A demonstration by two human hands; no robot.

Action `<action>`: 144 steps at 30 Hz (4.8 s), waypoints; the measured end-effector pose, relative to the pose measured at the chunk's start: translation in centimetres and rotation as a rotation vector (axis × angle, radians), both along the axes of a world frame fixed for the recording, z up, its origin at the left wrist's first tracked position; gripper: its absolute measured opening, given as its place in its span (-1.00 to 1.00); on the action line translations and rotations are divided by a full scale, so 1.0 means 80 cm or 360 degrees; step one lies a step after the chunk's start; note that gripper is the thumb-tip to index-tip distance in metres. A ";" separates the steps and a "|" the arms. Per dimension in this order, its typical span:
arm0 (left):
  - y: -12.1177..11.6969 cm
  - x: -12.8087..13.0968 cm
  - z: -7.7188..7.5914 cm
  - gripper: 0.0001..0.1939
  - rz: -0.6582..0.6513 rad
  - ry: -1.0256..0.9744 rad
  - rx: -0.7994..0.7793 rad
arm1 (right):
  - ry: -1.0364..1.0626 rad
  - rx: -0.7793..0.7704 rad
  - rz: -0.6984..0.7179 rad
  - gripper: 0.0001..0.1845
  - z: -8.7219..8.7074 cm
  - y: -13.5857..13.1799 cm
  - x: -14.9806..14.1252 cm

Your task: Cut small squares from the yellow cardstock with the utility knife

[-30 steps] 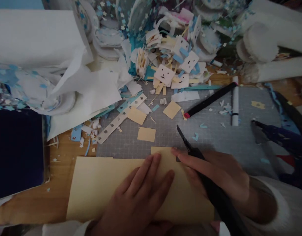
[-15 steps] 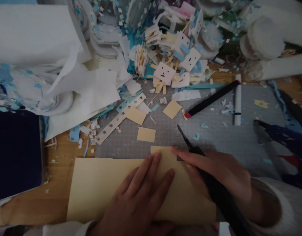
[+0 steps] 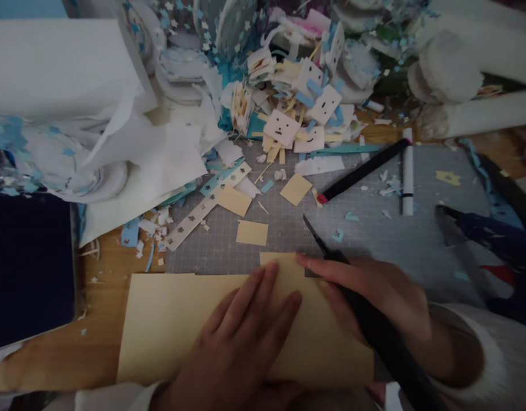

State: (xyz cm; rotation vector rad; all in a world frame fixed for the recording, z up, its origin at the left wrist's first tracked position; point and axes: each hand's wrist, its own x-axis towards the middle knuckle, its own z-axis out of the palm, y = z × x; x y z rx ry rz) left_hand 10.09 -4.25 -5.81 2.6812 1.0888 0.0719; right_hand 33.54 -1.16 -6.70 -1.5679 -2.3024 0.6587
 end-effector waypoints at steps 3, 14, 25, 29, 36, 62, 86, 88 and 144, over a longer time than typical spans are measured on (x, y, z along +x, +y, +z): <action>0.000 0.002 0.002 -0.13 0.0031 0.0001 0.0011 | 0.0049 0.0061 0.0135 -0.61 0.006 0.000 -0.004; 0.002 0.018 -0.007 -0.20 0.0217 -0.0173 0.0128 | 0.1436 -0.0078 -0.0706 -0.71 0.010 0.016 -0.010; 0.002 0.027 -0.006 -0.16 0.0188 -0.0202 0.0077 | 0.0752 0.0244 -0.1058 -0.74 0.050 -0.016 -0.036; 0.004 0.026 -0.006 -0.20 0.0179 -0.0240 0.0086 | 0.0726 0.0214 -0.0979 -0.79 0.047 -0.039 -0.058; 0.007 0.026 -0.009 -0.21 0.0153 -0.0291 0.0073 | 0.0733 -0.0016 -0.0974 -0.75 0.014 -0.055 -0.077; 0.006 0.028 -0.015 -0.55 0.0202 -0.0346 0.0157 | 0.0553 0.0092 -0.0964 -0.84 0.007 -0.047 -0.094; 0.001 0.029 -0.013 -0.61 0.0262 -0.0222 0.0133 | 0.0053 0.0562 -0.0644 -0.88 0.020 -0.038 -0.104; 0.001 0.030 -0.015 -0.61 0.0253 -0.0214 0.0130 | 0.0012 0.0572 -0.0657 -0.88 0.020 -0.039 -0.104; -0.009 0.017 -0.016 -0.21 -0.0010 -0.0128 0.0036 | 0.0094 0.0463 -0.0560 -0.87 0.006 -0.063 -0.100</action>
